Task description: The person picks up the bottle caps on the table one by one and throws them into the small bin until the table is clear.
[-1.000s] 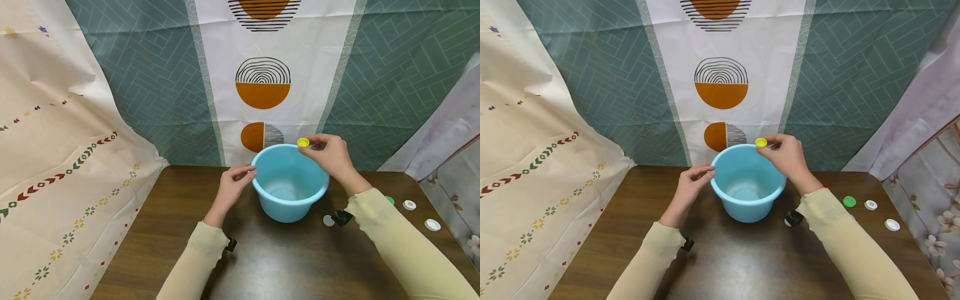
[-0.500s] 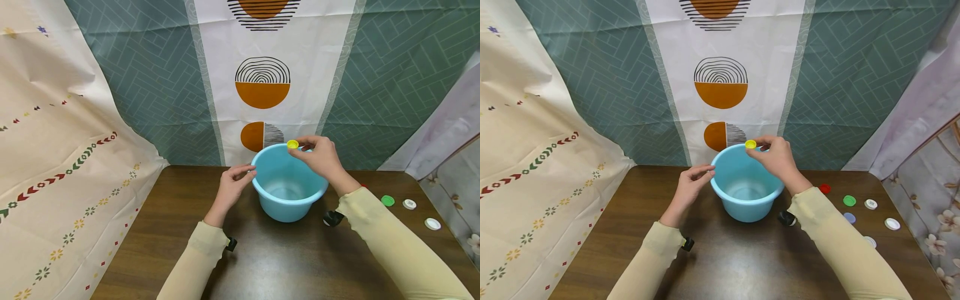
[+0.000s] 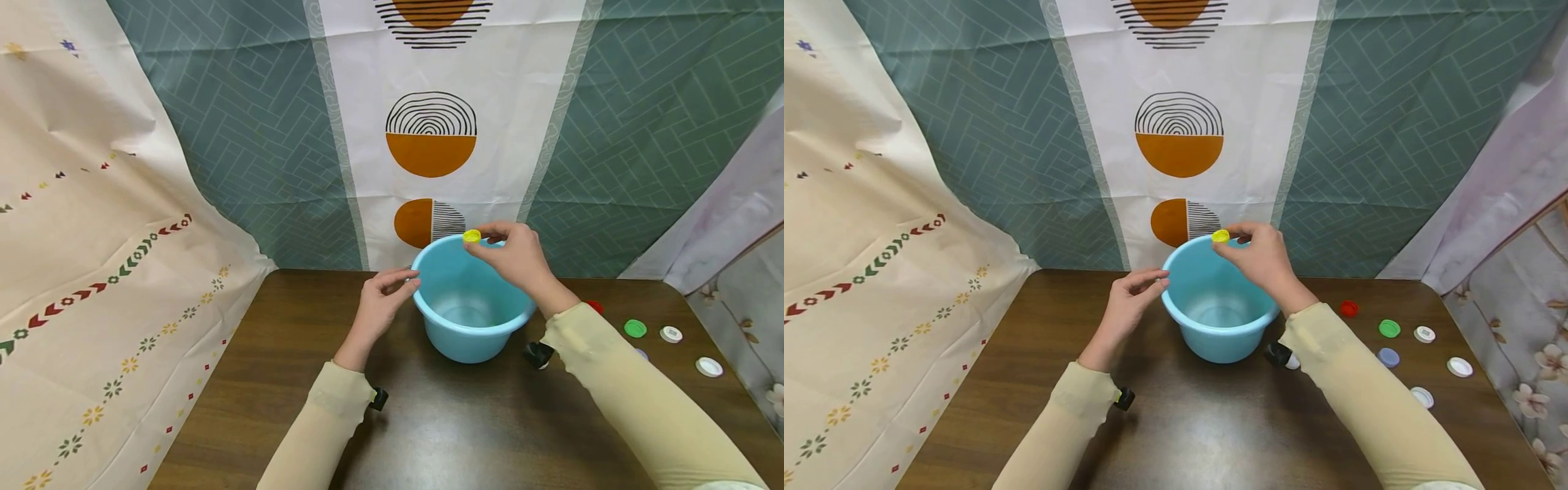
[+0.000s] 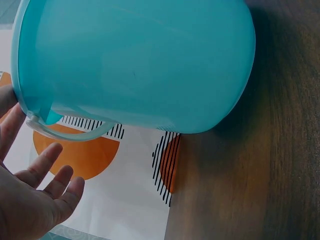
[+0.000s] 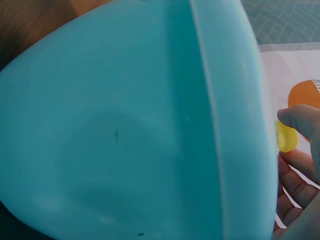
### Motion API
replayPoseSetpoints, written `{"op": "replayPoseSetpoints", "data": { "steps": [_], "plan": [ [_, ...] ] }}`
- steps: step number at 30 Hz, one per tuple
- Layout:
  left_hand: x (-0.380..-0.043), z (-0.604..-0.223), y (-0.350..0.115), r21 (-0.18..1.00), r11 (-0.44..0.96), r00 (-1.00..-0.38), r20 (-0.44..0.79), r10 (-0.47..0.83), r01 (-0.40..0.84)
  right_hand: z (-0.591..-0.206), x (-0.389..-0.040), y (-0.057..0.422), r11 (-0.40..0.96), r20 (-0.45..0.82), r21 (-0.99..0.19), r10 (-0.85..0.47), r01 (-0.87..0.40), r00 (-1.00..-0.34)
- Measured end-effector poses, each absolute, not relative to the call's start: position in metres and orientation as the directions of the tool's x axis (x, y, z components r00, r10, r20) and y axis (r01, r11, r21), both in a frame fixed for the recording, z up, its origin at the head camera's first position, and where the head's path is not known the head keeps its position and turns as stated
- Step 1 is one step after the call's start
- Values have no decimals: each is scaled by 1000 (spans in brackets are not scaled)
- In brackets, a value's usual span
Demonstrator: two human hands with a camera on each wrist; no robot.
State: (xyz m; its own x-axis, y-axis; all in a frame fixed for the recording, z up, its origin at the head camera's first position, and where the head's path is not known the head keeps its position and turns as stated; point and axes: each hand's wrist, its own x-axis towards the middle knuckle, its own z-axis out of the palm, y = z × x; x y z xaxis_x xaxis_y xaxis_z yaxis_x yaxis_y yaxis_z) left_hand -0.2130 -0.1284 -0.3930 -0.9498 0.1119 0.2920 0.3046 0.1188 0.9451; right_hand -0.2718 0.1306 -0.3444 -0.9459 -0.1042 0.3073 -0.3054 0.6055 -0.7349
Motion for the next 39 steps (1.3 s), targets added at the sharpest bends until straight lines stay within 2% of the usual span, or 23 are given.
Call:
{"op": "replayPoseSetpoints", "data": {
  "steps": [28,39],
  "plan": [
    [-215,-394,-129,938,116,-942,312,121,325,-344,-274,137,606,307,-735,-104,-306,-946],
    [-213,-395,-129,940,125,-945,303,122,318,-337,-266,154,591,323,-752,-56,-292,-945]
  ]
}}
